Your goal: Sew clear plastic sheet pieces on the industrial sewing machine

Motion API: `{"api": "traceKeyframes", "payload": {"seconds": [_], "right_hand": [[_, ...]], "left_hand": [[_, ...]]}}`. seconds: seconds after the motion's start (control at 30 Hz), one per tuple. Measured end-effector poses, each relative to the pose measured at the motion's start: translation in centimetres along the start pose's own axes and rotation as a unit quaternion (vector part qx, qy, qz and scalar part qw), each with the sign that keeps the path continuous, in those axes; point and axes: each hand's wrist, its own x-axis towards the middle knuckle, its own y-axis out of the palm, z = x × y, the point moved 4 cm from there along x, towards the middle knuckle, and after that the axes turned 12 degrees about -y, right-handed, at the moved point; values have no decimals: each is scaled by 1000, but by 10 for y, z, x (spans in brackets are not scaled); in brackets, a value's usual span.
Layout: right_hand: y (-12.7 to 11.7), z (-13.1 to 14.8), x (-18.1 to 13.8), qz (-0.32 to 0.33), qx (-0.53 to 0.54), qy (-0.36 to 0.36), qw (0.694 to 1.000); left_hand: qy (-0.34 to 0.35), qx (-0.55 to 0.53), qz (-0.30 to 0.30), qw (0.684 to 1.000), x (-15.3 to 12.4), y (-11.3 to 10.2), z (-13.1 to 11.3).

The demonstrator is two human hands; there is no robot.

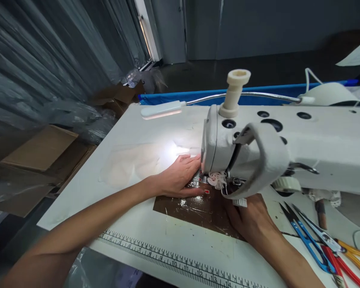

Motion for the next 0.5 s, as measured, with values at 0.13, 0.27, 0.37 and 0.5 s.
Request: {"api": "traceKeyframes", "payload": {"seconds": [0.13,0.27,0.37,0.5], "right_hand": [[-2,4,5,-1,-47,-7,999],[3,-1,1,5,-89,-3,996],[12,-10,-6,36,-110,-3,993],[22,-15,-11,57,-110,21,992]], "left_hand": [[4,46,-23,999,39,-23,19],[-83,69,-93,990,82,-41,49],[-138,54,-92,985,102,-39,68],[-190,28,-88,977,106,-34,84]]}}
